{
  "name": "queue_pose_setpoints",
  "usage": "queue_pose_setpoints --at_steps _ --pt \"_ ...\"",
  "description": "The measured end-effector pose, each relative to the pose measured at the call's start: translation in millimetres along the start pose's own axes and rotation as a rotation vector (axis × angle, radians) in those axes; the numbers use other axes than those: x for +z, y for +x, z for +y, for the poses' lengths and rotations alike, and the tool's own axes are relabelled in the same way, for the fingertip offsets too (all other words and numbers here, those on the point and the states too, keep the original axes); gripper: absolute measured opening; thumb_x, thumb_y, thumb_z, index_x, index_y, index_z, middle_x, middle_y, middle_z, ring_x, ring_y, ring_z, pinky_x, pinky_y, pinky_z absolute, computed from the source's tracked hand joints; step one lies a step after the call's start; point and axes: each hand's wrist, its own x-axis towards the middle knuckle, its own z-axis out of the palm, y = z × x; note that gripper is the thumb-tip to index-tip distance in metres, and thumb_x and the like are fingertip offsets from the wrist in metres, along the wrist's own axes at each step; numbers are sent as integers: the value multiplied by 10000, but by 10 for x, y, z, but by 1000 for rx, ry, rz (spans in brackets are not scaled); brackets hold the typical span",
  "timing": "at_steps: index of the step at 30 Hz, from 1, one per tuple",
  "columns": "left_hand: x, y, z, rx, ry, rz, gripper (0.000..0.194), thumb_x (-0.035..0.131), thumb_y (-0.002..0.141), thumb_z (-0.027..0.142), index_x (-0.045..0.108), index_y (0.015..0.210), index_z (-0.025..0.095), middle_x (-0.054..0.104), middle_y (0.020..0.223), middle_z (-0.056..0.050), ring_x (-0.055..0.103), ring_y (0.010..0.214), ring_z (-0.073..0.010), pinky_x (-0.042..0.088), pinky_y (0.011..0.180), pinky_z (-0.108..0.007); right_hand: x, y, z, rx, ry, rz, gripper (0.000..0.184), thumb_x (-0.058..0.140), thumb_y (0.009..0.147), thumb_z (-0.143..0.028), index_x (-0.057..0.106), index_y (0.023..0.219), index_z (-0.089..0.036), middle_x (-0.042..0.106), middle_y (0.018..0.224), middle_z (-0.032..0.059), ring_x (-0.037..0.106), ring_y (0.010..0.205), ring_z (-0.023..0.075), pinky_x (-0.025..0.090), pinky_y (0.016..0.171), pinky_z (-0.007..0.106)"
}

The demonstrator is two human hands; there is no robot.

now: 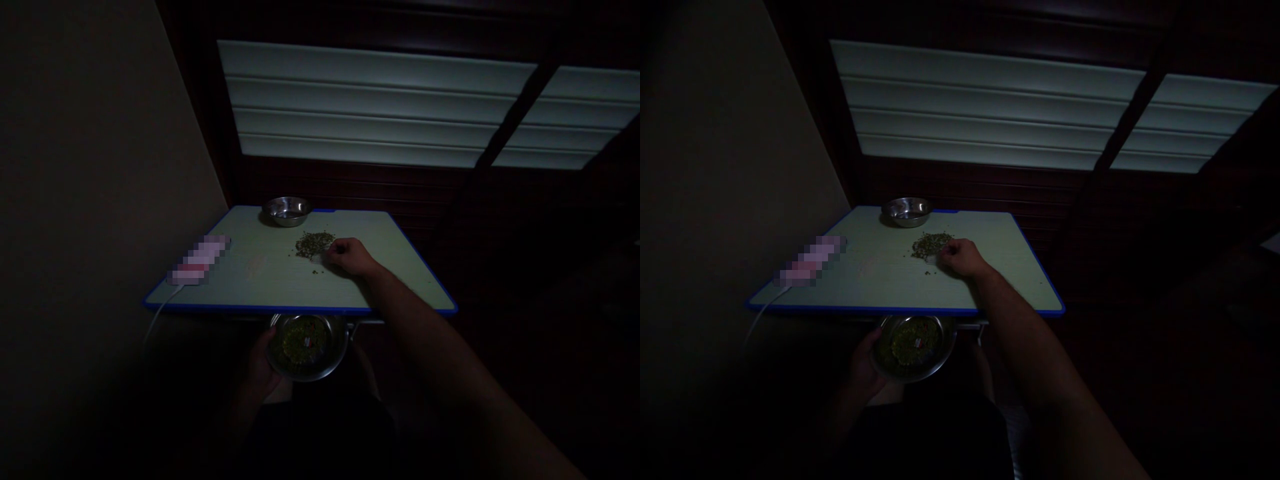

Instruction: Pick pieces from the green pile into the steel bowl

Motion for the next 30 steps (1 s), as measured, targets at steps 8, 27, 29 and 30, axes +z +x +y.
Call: queue_pose_setpoints --at_steps 8,27,29,30 --pt "2 -6 0 7 7 25 197 619 751 260 728 854 132 771 807 -95 714 785 -238 567 735 -356 -14 -21 -37 -19 -93 85 99 598 637 -247 607 647 -150 591 611 -7 490 594 108 379 591 237" --pt "-8 5 -10 8 -4 -13 231 610 750 275 720 914 156 774 836 -89 715 820 -260 563 768 -386 -12 -14 -18 -106 33 -35 148 620 632 -291 619 686 -153 592 646 -6 498 617 117 395 634 260" --pt "-14 5 -11 15 -2 -6 224 620 748 259 720 922 161 774 846 -84 715 822 -257 562 770 -380 -16 -19 -29 -96 38 -46 139 624 631 -285 622 684 -157 596 648 -6 503 619 117 398 637 262" --pt "-17 5 -12 14 1 -2 218 623 747 253 720 919 159 774 846 -85 715 821 -256 563 766 -376 -17 -21 -32 -89 39 -48 134 626 629 -281 623 681 -158 595 647 -6 505 621 118 399 638 262"
